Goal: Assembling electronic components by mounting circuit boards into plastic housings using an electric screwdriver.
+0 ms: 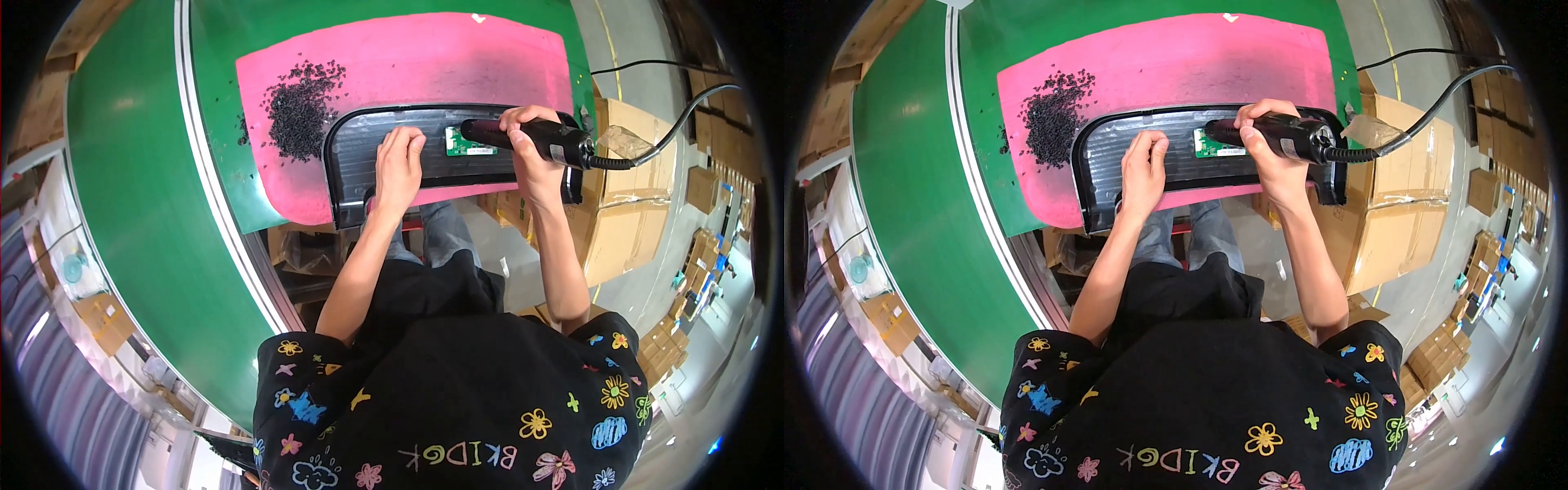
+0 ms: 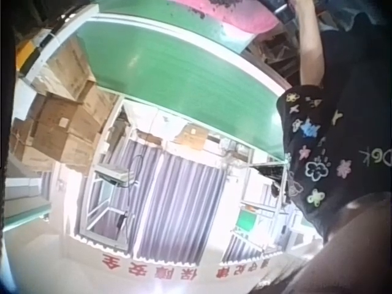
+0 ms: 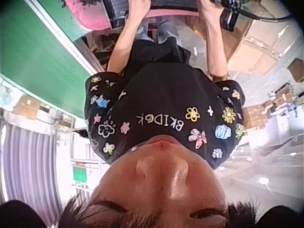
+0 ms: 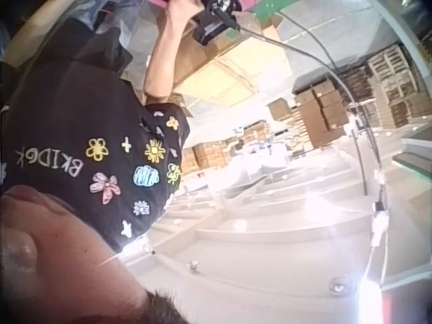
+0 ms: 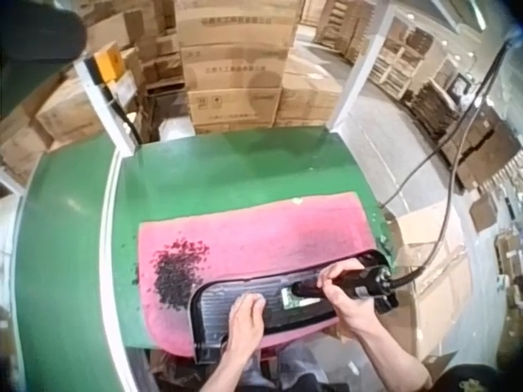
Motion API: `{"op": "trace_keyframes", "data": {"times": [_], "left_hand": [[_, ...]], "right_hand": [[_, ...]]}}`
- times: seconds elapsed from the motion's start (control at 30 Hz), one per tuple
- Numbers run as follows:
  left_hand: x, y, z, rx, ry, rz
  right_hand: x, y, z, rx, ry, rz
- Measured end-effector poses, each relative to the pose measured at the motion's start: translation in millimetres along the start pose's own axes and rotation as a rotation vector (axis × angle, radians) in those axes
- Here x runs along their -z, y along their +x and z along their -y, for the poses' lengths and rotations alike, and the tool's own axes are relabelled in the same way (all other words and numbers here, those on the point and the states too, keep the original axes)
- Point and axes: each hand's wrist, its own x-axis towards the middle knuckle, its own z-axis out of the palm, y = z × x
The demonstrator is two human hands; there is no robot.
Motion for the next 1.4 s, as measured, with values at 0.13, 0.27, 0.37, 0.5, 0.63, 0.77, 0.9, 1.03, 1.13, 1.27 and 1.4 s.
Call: {"op": "trace_keyframes", "data": {"times": [0.13,0.27,0.37,0.5,0.63,0.77,0.9,1.03,1.13,1.27,1.4], "left_hand": [[2,-1,0,0.071,-0.075,0.038],[3,-1,8,0.000,0.007,0.030],[5,-2,8,0.006,-0.009,0.034],[3,-1,8,-0.034,-0.023,0.009],[4,-1,8,-0.040,0.010,0.007],[2,0,8,-0.058,0.027,0.005],[3,2,2,0.020,-0.088,-0.008],[9,2,-16,0.214,-0.224,0.007],[7,6,-35,0.120,-0.276,0.026],[8,7,-58,-0.014,-0.485,0.000],[16,4,-63,0.218,-0.758,-0.052]], "right_hand": [[0,1,-5,0.009,-0.033,0.000],[-5,4,-4,0.039,-0.065,0.083],[-10,9,1,0.023,-0.103,0.157],[-11,13,2,-0.021,-0.111,0.246],[-10,17,-5,0.002,-0.101,0.324],[-13,18,-7,-0.026,-0.109,0.323],[-13,14,-3,-0.059,-0.170,0.251],[-4,12,7,0.006,0.083,0.157],[-7,11,32,-0.037,0.280,0.111],[-9,9,54,-0.011,0.349,0.123],[-3,2,71,-0.004,0.380,0.153]]}}
